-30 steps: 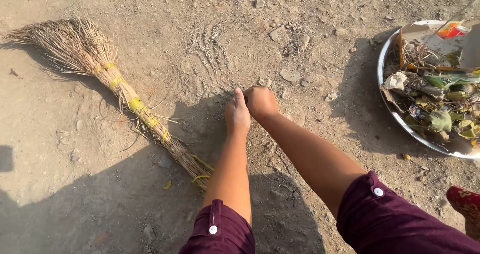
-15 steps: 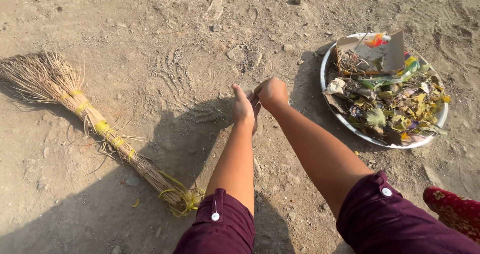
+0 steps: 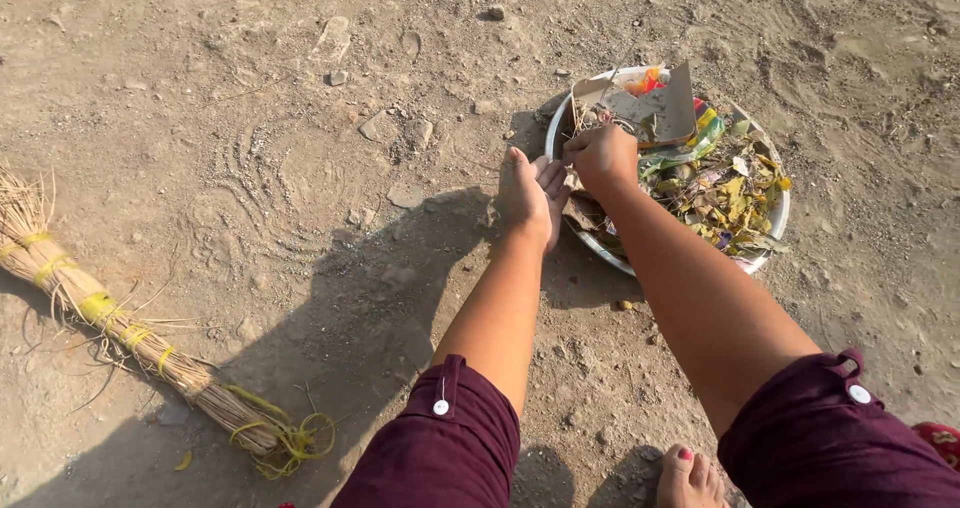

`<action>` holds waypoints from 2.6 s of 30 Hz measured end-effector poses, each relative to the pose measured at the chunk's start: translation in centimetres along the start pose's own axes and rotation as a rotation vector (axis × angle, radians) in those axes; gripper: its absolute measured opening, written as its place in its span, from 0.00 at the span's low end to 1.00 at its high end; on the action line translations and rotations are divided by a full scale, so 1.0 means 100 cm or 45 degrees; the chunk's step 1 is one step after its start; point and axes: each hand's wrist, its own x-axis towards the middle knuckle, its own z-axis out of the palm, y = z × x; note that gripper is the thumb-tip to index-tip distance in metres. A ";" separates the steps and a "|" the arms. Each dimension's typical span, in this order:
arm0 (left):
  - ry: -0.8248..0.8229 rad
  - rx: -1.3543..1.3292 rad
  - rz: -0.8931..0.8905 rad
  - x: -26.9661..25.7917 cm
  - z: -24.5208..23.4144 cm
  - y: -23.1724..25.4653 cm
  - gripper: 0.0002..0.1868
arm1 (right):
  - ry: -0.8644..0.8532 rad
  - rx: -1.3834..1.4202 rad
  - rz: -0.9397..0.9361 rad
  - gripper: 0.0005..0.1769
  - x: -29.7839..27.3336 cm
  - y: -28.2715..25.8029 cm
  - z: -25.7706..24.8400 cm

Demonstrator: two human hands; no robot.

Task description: Picking up leaves and debris by hand and using a broom to sweep dirt into a tray.

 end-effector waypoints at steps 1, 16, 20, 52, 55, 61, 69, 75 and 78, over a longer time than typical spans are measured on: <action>-0.006 0.003 -0.008 0.003 0.002 -0.004 0.50 | 0.007 -0.003 0.007 0.09 -0.004 -0.007 -0.011; 0.386 0.675 0.398 0.006 0.009 -0.019 0.38 | -0.114 -0.426 0.105 0.45 -0.029 -0.027 -0.086; 0.589 1.038 0.546 0.001 0.019 -0.021 0.34 | -0.167 -0.493 0.242 0.57 -0.023 -0.015 -0.099; 0.730 0.055 0.095 0.045 0.007 0.016 0.45 | 1.369 1.060 1.875 0.33 -0.021 0.170 -0.134; 0.795 -0.007 0.208 0.045 -0.019 0.025 0.44 | 1.286 0.986 1.813 0.35 -0.012 0.158 -0.117; 0.919 0.074 0.546 0.044 -0.080 0.086 0.41 | 1.235 1.166 1.667 0.33 0.013 0.093 -0.069; 1.037 -0.099 0.436 -0.047 -0.136 0.220 0.44 | 0.937 1.227 1.648 0.32 0.023 -0.058 0.018; 1.163 -0.149 0.599 -0.093 -0.224 0.311 0.45 | 0.711 1.228 1.654 0.26 0.028 -0.164 0.116; 1.183 -0.134 0.732 -0.093 -0.292 0.353 0.44 | 0.695 1.332 1.473 0.23 0.026 -0.187 0.181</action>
